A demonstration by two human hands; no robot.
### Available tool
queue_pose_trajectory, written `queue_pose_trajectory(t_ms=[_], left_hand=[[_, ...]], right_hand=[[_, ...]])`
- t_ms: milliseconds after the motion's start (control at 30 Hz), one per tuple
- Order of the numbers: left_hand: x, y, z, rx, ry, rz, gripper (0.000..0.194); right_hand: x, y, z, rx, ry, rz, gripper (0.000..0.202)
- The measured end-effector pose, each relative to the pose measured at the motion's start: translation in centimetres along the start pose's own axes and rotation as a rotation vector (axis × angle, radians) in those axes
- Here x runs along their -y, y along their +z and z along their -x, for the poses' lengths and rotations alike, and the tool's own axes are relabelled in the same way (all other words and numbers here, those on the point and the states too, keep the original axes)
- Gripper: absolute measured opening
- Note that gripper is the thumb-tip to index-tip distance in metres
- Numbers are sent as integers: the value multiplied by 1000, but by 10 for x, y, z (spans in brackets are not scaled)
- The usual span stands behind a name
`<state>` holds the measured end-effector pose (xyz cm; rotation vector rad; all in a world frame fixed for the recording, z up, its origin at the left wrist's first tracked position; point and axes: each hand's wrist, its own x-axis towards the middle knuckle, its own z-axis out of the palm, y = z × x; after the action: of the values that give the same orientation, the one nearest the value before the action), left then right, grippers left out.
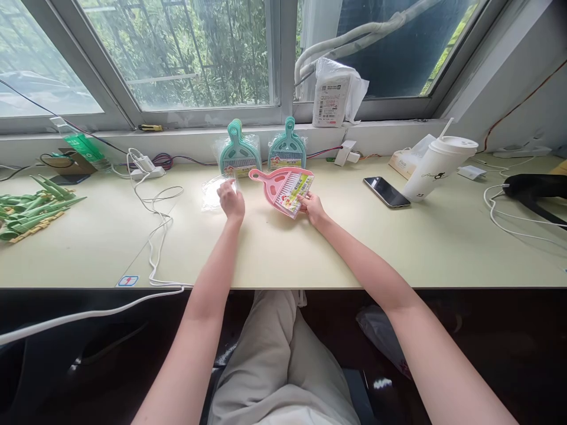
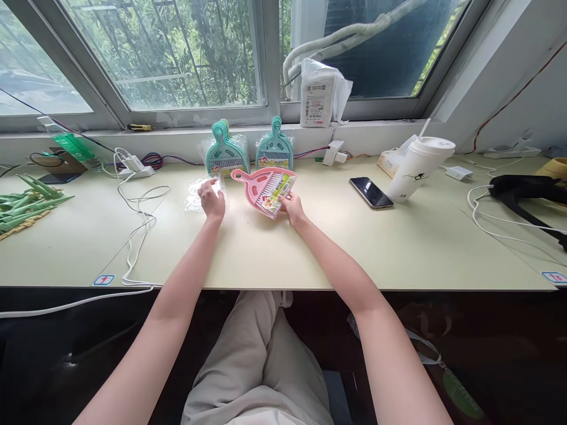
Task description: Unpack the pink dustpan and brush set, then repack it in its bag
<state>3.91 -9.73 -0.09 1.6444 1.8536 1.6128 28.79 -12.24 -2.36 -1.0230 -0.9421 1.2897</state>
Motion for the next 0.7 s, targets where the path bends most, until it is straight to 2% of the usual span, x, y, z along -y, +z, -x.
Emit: queue_pose_trajectory(t_ms=[67, 100, 200, 267, 333, 367, 467, 567, 700], left_hand=[[10, -7, -7, -109, -58, -90, 52], [14, -9, -9, -114, -97, -116, 54], [20, -9, -11, 17, -185, -172, 55], [20, -4, -8, 94, -187, -180, 66], [18, 3, -2, 162, -140, -175, 77], [17, 5, 1, 215, -108, -185, 76], [16, 11, 6, 393, 5, -251, 50], [15, 14, 8, 461, 118, -199, 37], [11, 17, 12, 465, 162, 81, 58]], right_hand=[[0, 0, 0, -4, -4, 1, 21], [0, 1, 1, -4, -2, 0, 20], [1, 3, 2, -7, 9, -3, 17], [2, 4, 4, -4, 11, 1, 16], [3, 4, 4, -2, 9, 5, 16], [4, 4, 5, -1, 10, 7, 17], [5, 5, 6, -6, 22, 21, 17], [5, 6, 6, -19, 36, 28, 18], [5, 5, 5, -21, 31, 15, 22]])
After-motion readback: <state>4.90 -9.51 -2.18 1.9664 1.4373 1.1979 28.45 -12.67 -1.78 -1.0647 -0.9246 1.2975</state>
